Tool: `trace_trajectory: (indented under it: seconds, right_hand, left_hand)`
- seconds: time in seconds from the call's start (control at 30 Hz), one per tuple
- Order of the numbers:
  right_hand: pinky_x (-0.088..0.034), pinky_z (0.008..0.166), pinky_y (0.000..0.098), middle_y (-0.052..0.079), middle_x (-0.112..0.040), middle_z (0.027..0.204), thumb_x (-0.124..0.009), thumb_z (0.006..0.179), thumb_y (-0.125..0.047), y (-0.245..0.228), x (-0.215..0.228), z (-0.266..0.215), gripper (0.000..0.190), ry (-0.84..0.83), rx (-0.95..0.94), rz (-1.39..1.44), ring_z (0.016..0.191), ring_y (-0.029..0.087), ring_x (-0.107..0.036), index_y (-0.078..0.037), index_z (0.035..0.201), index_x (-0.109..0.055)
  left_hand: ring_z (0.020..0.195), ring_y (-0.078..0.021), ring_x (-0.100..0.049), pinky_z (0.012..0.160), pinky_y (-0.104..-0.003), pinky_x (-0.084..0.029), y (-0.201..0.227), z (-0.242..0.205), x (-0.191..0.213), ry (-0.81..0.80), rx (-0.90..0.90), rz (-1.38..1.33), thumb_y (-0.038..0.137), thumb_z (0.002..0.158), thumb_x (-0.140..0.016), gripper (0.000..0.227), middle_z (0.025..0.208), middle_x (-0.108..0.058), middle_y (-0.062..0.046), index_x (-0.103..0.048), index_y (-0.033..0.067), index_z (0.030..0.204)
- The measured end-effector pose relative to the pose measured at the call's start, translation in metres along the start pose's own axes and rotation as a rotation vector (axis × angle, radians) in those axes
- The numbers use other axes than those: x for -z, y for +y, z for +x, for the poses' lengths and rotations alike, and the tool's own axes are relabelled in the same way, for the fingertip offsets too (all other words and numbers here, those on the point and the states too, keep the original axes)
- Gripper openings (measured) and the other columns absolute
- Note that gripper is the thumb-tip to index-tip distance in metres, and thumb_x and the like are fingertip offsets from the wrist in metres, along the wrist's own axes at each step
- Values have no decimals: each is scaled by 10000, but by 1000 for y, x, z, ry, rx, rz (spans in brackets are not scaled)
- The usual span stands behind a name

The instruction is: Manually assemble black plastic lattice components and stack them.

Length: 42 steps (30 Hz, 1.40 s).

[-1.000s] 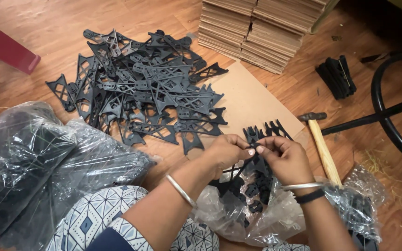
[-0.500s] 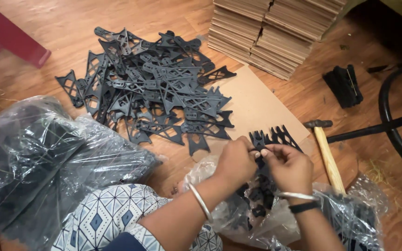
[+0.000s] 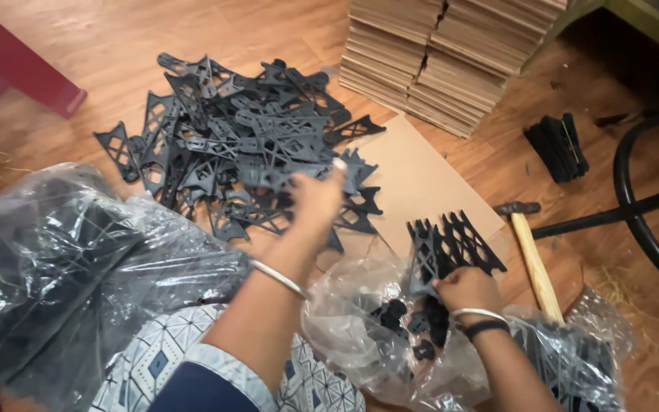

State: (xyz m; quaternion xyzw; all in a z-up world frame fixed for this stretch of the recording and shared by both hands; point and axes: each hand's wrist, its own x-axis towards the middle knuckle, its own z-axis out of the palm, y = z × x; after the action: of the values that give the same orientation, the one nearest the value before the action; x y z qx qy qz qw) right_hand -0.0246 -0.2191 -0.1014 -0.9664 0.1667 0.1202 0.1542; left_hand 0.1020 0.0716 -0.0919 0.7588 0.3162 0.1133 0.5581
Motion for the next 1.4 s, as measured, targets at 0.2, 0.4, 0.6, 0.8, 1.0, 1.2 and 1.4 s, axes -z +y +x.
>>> trace_trajectory:
  seconds: [0.2,0.4,0.6,0.8,1.0,1.2,1.4]
  right_hand:
    - [-586,637,342,118,-801,757,-859,754,-197,-24,18,-14,191,-32,-16,561,658,207,-728,-33,807,-778]
    - [-548,515,412,146,-701,802,-790,931,-25,-19,-24,-17,185,-568,56,1381,610,241,-634,-11,1100,-717]
    - [-578,928,334,67,-793,1013,-865,713,-132,-13,-68,-25,523,-436,279,-22,1001,224,-760,-221,1213,-739]
    - [-573,915,368,107,-777,1047,-738,786,-187,-7,-78,-24,355,-473,424,31,1058,274,-744,-190,1141,-729]
    - [-604,887,355,78,-813,954,-684,750,-91,-14,-3,-24,310,-402,276,50,978,264,-789,-196,998,-838]
    - [-611,699,365,85,-769,809,-888,759,-79,-21,46,-28,237,-710,-55,78,754,242,-764,-70,956,-756]
    - [-512,677,320,138,-714,858,-642,886,29,-46,112,-31,300,-435,38,1098,756,202,-665,-20,1179,-682]
  left_hand:
    - [1057,-291,-721,900,-406,-534,-3,-104,-23,-712,-99,-16,451,827,-692,523,1109,-766,-161,-721,50,1161]
    - [810,-226,-725,687,-359,-561,25,-98,1,-694,218,-91,288,945,-676,293,976,-785,-167,-753,18,1028]
    - [733,-219,-742,566,-363,-632,39,-89,-2,-647,64,-506,220,1053,-565,274,889,-673,-129,-591,-52,1035]
    - [647,-181,-671,522,-328,-577,29,-88,-11,-757,153,-700,397,1103,-427,410,865,-605,-102,-539,11,1185]
    - [662,-182,-663,610,-323,-563,37,-92,-1,-951,306,-562,425,1082,-403,403,892,-694,-107,-614,108,1215]
    - [775,-209,-689,713,-341,-595,50,-98,10,-1002,359,-491,384,1080,-445,374,939,-718,-82,-676,108,1181]
    - [865,-133,-715,781,-329,-615,43,-109,6,-1069,261,-512,312,1078,-510,335,1013,-746,-61,-695,54,1184]
